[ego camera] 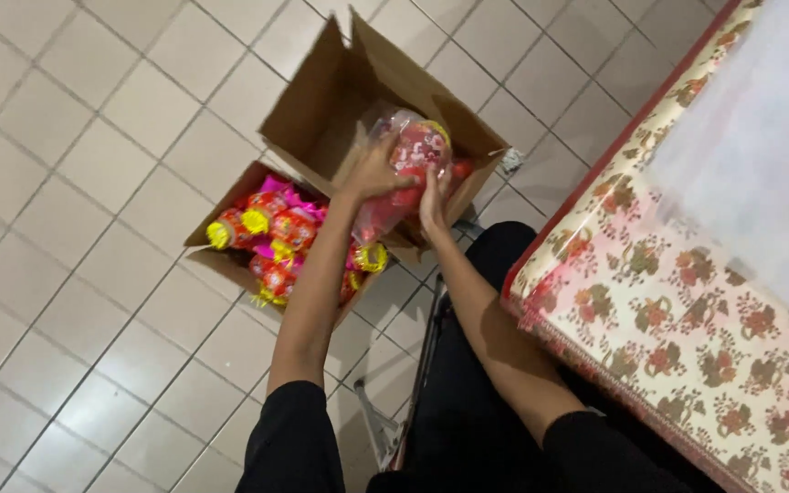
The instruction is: Assembling decorative red lanterns by attaching a small plastic base and then placing each lantern into a clear plastic bag.
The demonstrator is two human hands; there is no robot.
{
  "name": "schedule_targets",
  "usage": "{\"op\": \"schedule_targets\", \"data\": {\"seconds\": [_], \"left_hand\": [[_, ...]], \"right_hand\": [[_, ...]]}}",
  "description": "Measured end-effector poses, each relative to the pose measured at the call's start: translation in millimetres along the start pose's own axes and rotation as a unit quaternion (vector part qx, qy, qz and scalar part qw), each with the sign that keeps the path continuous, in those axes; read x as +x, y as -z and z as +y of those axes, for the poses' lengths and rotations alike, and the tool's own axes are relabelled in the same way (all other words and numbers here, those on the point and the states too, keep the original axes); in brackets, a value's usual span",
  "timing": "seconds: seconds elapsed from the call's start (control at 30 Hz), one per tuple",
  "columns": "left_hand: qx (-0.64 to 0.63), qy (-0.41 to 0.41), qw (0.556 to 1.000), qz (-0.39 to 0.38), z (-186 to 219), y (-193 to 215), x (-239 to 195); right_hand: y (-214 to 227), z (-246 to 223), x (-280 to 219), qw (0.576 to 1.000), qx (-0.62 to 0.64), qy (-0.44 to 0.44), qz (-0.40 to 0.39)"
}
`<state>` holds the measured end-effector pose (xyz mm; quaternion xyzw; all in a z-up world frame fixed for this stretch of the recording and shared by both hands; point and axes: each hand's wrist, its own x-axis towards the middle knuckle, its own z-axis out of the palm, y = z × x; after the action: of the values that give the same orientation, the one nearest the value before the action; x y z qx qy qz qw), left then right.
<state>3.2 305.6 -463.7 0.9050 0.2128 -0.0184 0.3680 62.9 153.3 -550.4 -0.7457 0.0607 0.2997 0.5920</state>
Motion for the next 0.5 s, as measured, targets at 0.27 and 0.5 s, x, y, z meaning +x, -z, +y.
{"op": "schedule_targets", "data": {"seconds": [0.27, 0.5], "left_hand": [[-0.069, 0.066, 0.993, -0.074, 0.6, -41.5, 77.6], [-0.113, -0.008, 0.989, -0.092, -14.9, -98.2, 79.6]], "right_hand": [[6.8, -32.3, 1.3, 0.997, 0.003, 0.030, 0.077], [13.7, 6.3, 16.2, 0.990, 0.006, 0.013, 0.139]]}}
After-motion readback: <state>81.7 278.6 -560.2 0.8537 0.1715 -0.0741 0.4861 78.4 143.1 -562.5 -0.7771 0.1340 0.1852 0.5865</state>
